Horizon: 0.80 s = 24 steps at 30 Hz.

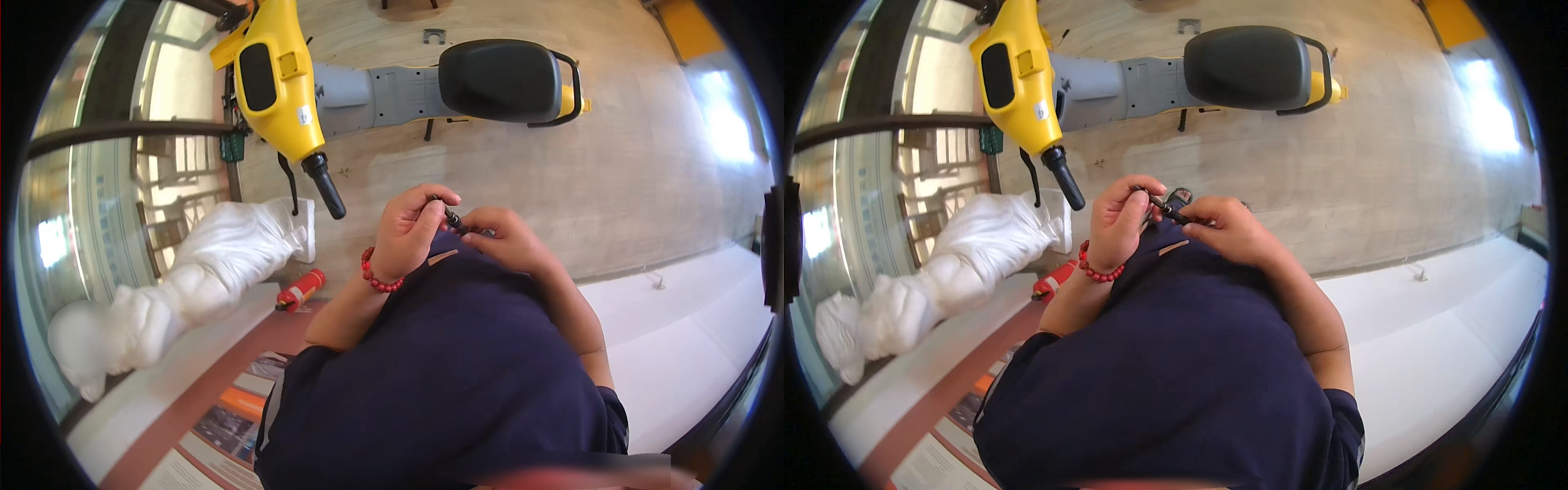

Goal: Repairing the handlebar controls of a yellow electric scooter using a screwdriver.

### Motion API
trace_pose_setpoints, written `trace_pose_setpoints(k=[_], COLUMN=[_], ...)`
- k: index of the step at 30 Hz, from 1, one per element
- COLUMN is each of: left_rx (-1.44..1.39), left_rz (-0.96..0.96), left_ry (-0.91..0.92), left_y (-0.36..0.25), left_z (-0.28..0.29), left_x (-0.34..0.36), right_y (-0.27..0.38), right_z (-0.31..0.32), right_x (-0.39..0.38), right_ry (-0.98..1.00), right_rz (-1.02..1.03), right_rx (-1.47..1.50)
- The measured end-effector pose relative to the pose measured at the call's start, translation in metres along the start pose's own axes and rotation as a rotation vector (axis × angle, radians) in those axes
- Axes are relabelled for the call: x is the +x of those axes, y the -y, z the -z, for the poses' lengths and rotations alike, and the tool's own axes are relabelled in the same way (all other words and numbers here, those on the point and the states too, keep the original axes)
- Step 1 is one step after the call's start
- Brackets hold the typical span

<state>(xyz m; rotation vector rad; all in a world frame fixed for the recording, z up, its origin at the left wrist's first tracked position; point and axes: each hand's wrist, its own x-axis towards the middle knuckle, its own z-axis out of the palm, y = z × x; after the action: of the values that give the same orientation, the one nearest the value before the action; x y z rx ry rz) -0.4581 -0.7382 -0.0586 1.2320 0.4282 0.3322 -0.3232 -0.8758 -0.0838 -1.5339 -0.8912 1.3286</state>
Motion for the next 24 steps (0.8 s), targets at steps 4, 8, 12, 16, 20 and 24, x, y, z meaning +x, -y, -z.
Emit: trace_pose_setpoints(k=[4, 8, 12, 16, 20, 24], left_rx=[-0.050, -0.016, 0.014, 0.027, -0.043, 0.013], left_rz=[-0.074, -0.134, -0.152, -0.158, -0.152, -0.172], left_ry=[-0.137, -0.251, -0.375, -0.420, -0.516, -0.507], left_y=[0.010, 0.018, 0.025, 0.038, 0.038, 0.040], left_z=[-0.028, -0.048, -0.071, -0.088, -0.106, -0.109], left_x=[-0.019, -0.040, -0.051, -0.068, -0.080, -0.080], right_y=[-0.002, -0.023, -0.039, -0.044, -0.044, -0.052], right_z=[0.014, 0.020, 0.027, 0.036, 0.037, 0.038], right_x=[-0.011, -0.021, -0.037, -0.046, -0.057, -0.062], right_ry=[0.156, 0.260, 0.326, 0.380, 0.452, 0.413], right_rz=[0.101, 0.158, 0.230, 0.247, 0.208, 0.282], right_rx=[-0.024, -0.045, -0.017, -0.064, -0.060, 0.010])
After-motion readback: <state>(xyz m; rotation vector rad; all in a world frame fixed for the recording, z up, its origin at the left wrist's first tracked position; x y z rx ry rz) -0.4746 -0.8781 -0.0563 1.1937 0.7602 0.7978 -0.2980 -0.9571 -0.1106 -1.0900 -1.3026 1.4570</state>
